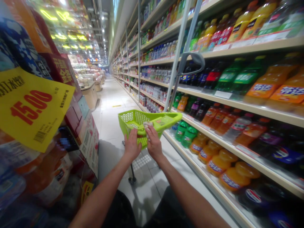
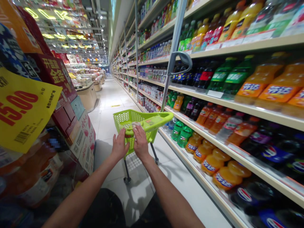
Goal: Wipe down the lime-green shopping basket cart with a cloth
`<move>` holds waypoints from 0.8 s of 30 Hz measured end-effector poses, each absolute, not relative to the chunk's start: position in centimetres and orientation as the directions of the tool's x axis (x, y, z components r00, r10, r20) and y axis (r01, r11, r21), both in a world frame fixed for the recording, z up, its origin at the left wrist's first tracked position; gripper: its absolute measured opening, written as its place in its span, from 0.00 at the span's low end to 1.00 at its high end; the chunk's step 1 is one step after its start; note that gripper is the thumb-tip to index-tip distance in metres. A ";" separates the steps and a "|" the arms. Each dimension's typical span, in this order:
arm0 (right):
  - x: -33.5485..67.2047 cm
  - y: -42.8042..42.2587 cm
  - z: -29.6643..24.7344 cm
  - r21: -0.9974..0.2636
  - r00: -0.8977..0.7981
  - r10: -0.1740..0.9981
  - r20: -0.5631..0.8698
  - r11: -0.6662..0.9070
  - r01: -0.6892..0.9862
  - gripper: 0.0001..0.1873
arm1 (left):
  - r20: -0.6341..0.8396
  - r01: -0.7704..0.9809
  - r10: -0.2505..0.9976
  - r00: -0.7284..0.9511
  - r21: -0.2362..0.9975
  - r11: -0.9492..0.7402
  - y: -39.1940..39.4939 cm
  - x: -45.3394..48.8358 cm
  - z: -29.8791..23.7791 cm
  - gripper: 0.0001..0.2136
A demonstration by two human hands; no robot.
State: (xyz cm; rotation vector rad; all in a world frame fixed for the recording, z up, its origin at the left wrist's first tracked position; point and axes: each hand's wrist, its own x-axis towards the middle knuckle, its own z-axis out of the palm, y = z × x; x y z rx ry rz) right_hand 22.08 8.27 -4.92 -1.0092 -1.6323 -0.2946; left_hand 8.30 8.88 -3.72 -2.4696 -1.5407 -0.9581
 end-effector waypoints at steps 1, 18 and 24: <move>21.9 8.1 -4.9 -0.302 -0.013 0.455 0.890 0.611 0.732 0.33 | 0.539 0.836 0.789 0.295 0.254 -0.486 8.7 8.4 -3.7 0.30; 26.0 7.1 -4.9 -0.315 0.060 0.418 0.906 0.574 0.756 0.25 | 0.450 0.816 0.823 0.346 0.290 -0.501 5.7 10.9 -1.8 0.27; 28.5 6.0 -4.8 -0.345 0.124 0.412 0.903 0.522 0.780 0.24 | 0.468 0.776 0.782 0.411 0.270 -0.570 4.5 12.6 -1.7 0.25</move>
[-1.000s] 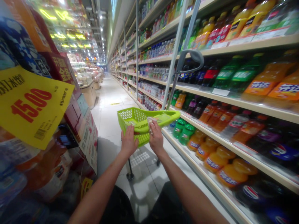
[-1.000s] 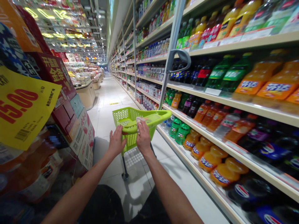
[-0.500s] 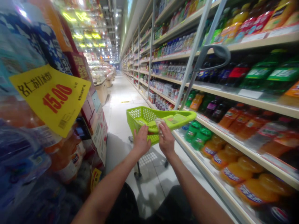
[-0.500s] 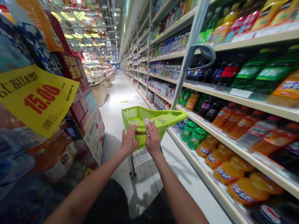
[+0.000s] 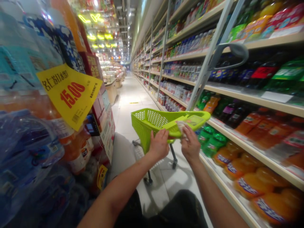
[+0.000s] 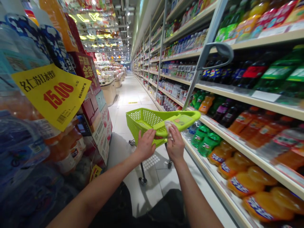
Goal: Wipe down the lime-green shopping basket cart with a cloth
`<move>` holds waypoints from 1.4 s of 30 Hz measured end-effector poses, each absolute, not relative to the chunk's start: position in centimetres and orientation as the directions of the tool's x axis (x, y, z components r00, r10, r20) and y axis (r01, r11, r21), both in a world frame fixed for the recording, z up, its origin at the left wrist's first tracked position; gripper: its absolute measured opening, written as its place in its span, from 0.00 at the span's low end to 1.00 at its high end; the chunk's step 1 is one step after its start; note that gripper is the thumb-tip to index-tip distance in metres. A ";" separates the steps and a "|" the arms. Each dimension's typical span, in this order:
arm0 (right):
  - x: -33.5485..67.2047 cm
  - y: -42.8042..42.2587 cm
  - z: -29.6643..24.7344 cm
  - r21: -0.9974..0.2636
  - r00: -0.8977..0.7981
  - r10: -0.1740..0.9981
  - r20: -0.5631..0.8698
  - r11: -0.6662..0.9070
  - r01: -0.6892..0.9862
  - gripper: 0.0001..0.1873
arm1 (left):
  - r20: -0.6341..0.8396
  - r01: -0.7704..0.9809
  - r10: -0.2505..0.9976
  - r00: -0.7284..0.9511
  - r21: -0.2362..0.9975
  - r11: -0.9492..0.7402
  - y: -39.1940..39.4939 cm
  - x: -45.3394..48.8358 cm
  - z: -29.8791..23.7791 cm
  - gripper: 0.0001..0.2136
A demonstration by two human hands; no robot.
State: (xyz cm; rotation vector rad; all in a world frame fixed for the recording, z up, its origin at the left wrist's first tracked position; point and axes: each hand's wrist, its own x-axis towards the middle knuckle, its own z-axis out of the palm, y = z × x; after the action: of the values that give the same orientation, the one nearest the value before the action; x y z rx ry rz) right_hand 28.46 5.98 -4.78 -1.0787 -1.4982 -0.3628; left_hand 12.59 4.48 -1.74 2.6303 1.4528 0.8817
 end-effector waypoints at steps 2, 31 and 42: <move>29.3 5.6 -4.8 -0.368 0.145 0.430 0.891 0.497 0.785 0.24 | 0.469 0.765 0.768 0.436 0.256 -0.591 4.6 12.9 -1.9 0.25; 27.6 4.4 -6.0 -0.110 -0.040 0.485 0.874 0.276 0.955 0.25 | 0.275 0.831 0.861 0.428 0.256 -0.495 7.2 15.5 -4.1 0.30; 28.3 5.0 -7.3 -0.013 -0.123 0.460 0.879 0.280 0.960 0.24 | 0.159 0.861 0.904 0.397 0.277 -0.427 9.0 13.5 -5.2 0.34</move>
State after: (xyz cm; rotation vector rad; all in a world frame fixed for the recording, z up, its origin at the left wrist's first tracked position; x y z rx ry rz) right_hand 28.31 5.00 -7.26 -1.3026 -1.7240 -0.7606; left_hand 13.46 9.01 -5.20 2.4962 1.5900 0.4298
